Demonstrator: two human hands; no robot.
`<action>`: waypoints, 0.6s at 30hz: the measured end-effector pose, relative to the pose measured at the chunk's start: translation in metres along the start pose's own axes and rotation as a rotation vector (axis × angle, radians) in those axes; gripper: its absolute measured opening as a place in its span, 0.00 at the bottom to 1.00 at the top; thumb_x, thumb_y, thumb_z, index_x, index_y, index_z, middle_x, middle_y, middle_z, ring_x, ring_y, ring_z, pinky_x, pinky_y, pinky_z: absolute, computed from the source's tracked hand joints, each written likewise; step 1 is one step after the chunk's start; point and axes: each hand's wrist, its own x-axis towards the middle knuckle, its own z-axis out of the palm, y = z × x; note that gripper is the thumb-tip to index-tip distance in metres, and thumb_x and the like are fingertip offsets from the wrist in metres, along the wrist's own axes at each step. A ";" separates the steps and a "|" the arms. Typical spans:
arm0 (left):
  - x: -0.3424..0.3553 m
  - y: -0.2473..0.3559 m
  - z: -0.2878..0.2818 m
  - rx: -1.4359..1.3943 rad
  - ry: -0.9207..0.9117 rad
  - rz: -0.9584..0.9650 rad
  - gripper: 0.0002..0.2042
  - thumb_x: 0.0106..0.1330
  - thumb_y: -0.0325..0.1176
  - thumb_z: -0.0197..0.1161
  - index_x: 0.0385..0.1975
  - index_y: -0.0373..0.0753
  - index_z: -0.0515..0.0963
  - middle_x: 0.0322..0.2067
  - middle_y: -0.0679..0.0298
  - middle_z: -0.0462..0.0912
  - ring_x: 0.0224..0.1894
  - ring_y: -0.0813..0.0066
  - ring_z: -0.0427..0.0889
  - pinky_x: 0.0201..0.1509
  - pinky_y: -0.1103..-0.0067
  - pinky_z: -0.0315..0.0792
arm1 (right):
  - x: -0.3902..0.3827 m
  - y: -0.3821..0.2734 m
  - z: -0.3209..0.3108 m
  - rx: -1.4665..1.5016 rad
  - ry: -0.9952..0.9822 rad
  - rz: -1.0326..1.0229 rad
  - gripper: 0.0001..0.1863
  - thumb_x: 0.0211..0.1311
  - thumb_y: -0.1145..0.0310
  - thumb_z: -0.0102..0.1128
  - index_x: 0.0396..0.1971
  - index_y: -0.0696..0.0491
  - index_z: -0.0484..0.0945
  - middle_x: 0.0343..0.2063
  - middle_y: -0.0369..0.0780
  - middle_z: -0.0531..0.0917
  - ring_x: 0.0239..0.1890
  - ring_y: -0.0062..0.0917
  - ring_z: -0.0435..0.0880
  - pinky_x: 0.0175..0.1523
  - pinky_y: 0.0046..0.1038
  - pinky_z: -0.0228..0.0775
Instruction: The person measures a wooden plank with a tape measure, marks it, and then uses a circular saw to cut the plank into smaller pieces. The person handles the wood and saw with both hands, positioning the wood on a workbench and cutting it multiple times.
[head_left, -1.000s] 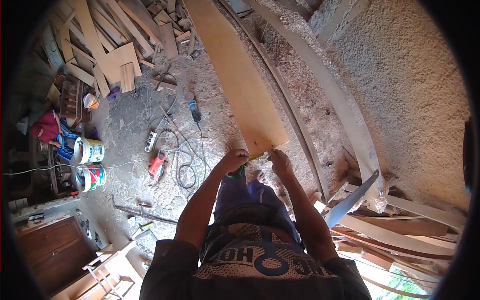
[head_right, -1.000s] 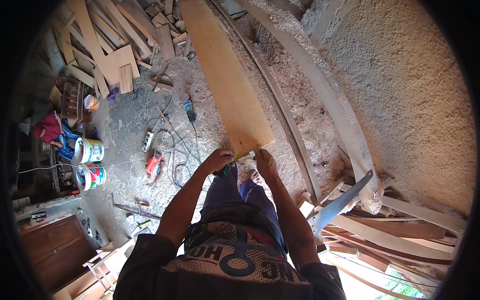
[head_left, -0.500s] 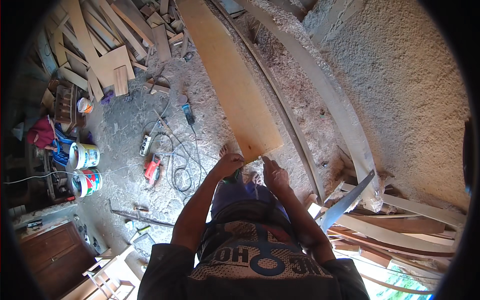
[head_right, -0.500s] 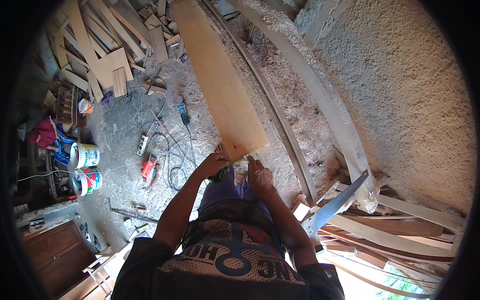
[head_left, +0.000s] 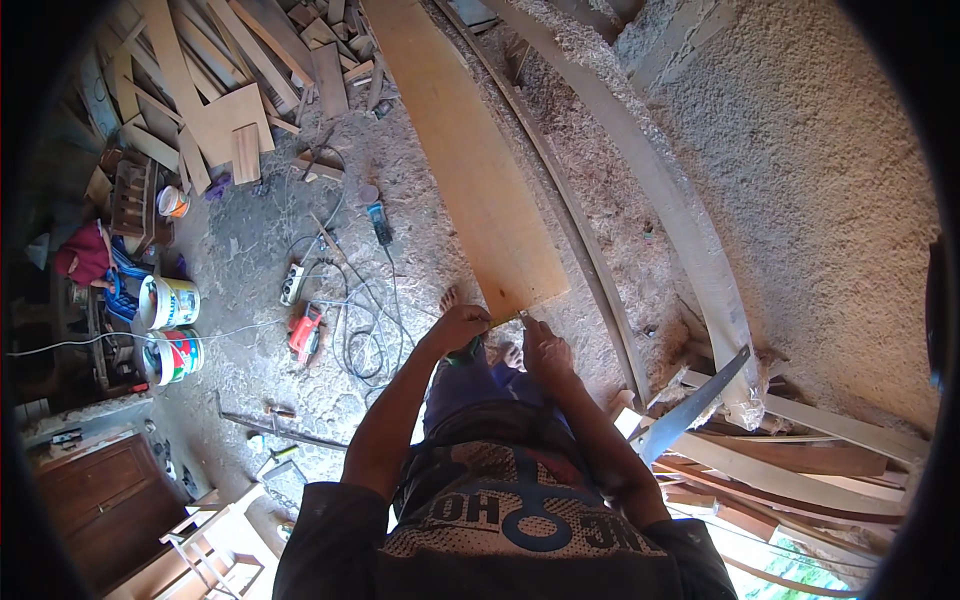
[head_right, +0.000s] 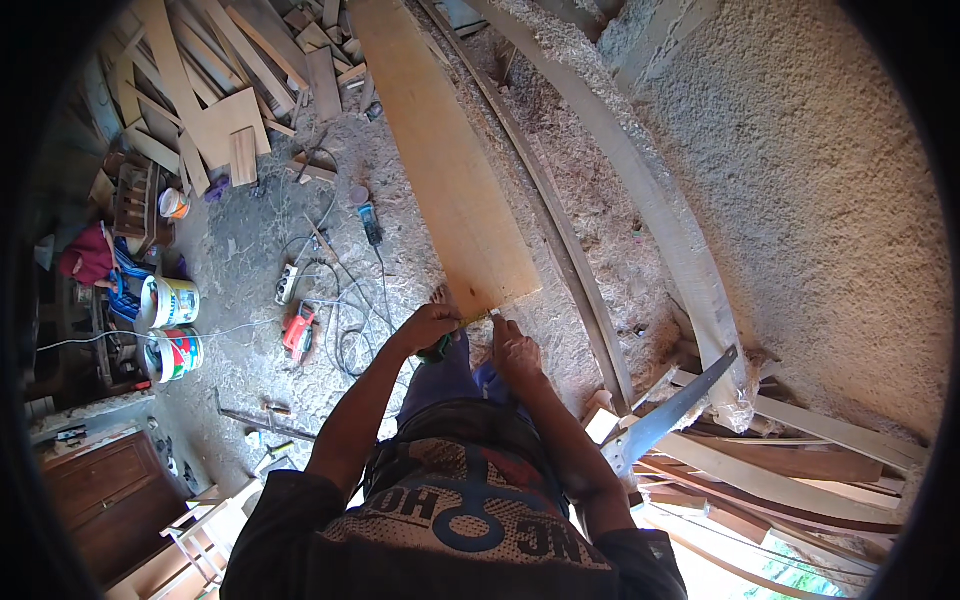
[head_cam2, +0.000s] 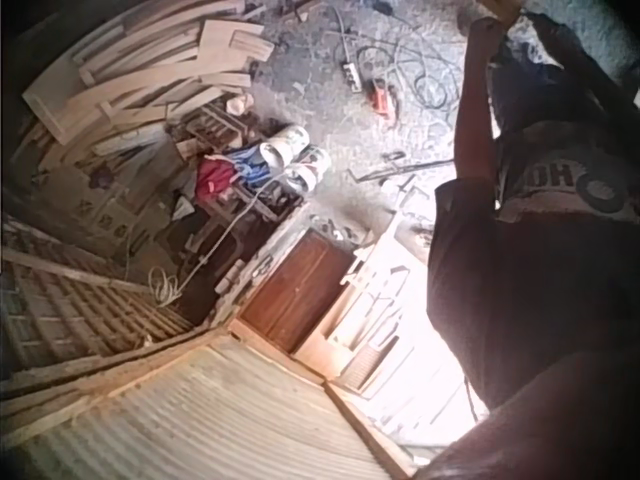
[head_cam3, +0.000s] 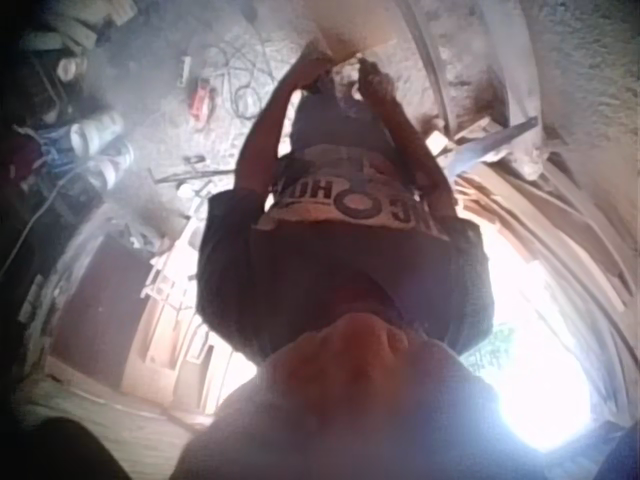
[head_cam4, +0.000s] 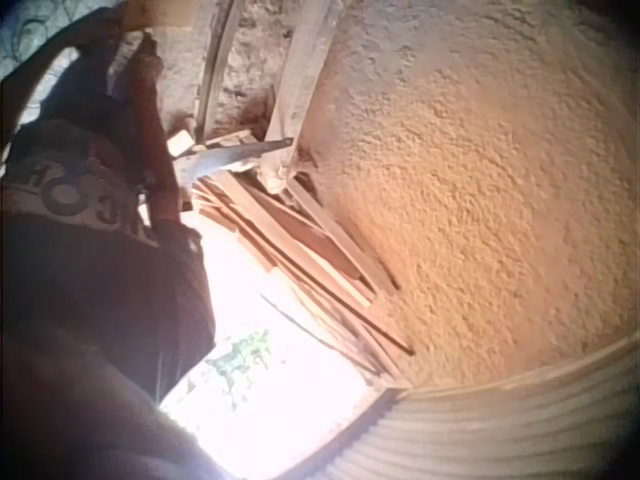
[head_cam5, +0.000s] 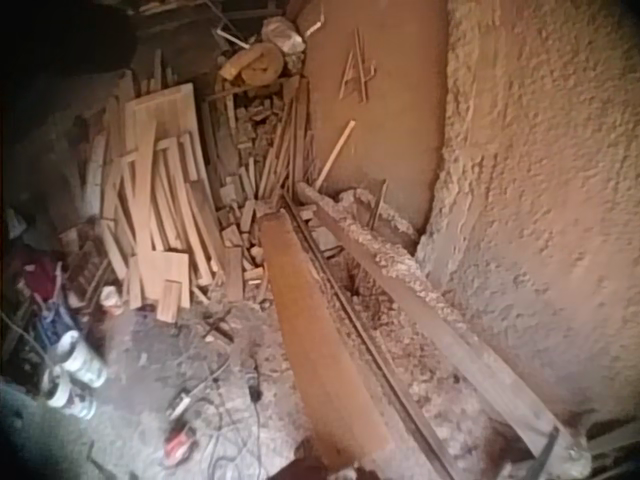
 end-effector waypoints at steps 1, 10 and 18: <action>0.001 -0.001 0.000 -0.005 -0.003 -0.003 0.11 0.62 0.29 0.60 0.41 0.29 0.82 0.29 0.60 0.85 0.32 0.76 0.83 0.40 0.79 0.76 | 0.000 0.000 0.000 -0.019 -0.009 -0.002 0.19 0.66 0.70 0.46 0.57 0.54 0.68 0.38 0.53 0.80 0.33 0.57 0.81 0.37 0.55 0.73; 0.002 -0.005 -0.001 0.003 -0.005 0.017 0.12 0.62 0.29 0.60 0.41 0.29 0.82 0.30 0.58 0.86 0.33 0.73 0.84 0.41 0.78 0.76 | 0.003 -0.011 0.001 -0.199 -0.101 0.024 0.24 0.60 0.72 0.53 0.57 0.59 0.65 0.41 0.54 0.80 0.32 0.51 0.85 0.37 0.48 0.79; 0.005 -0.007 0.000 0.033 -0.004 0.012 0.11 0.63 0.29 0.60 0.41 0.29 0.82 0.30 0.60 0.85 0.32 0.74 0.83 0.41 0.78 0.75 | 0.006 -0.009 0.004 -0.262 -0.093 -0.021 0.21 0.61 0.73 0.52 0.54 0.63 0.66 0.39 0.53 0.80 0.31 0.48 0.86 0.35 0.44 0.81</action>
